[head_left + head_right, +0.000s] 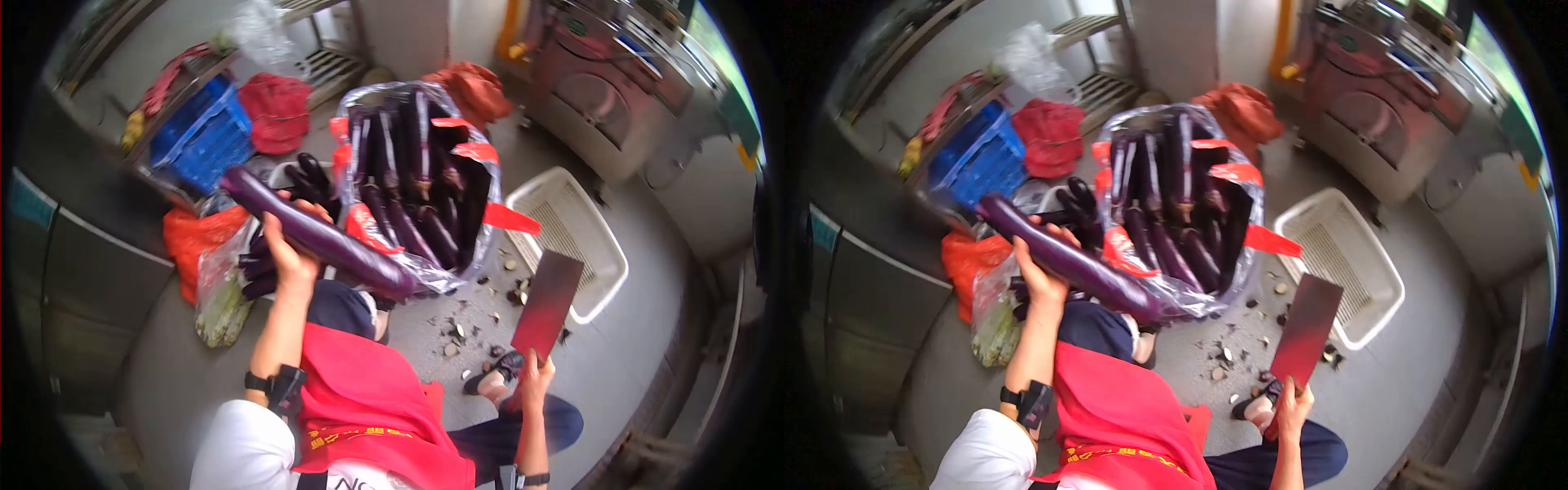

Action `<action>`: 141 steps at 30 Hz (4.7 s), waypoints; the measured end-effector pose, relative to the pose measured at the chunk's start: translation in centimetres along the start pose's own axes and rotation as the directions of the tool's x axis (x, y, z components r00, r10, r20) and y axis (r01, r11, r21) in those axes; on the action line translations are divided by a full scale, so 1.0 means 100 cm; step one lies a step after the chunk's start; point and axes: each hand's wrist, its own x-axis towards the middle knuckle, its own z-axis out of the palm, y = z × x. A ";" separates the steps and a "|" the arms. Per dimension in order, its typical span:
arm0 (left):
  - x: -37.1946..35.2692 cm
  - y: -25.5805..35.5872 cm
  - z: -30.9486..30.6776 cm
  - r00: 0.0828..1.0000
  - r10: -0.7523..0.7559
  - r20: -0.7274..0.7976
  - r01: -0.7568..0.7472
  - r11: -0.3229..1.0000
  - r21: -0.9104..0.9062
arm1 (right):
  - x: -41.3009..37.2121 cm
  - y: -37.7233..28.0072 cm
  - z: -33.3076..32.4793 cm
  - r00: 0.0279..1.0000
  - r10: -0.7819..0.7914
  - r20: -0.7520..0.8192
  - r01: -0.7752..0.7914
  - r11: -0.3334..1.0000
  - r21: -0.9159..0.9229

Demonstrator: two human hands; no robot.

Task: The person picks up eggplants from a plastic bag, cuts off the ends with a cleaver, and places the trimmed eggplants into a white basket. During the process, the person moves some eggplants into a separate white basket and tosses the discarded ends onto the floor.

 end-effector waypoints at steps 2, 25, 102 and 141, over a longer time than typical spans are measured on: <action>0.035 0.044 -0.061 0.954 -0.029 -0.300 0.004 0.996 -0.086 | -0.003 0.005 0.003 1.000 0.003 -0.001 -0.003 0.999 -0.047; 0.133 -0.218 -0.048 0.840 -0.433 0.326 -0.274 0.180 0.945 | 0.007 0.012 0.055 0.991 0.135 0.024 -0.132 0.985 -0.111; -0.138 -0.188 0.003 0.742 -0.631 0.226 -0.150 0.173 0.974 | -0.039 -0.037 0.031 0.931 -0.270 0.244 0.305 0.945 -0.120; 0.108 -0.118 -0.019 0.966 -0.247 0.079 0.095 0.621 0.778 | 0.005 0.008 0.052 0.991 0.130 0.029 -0.131 0.991 0.020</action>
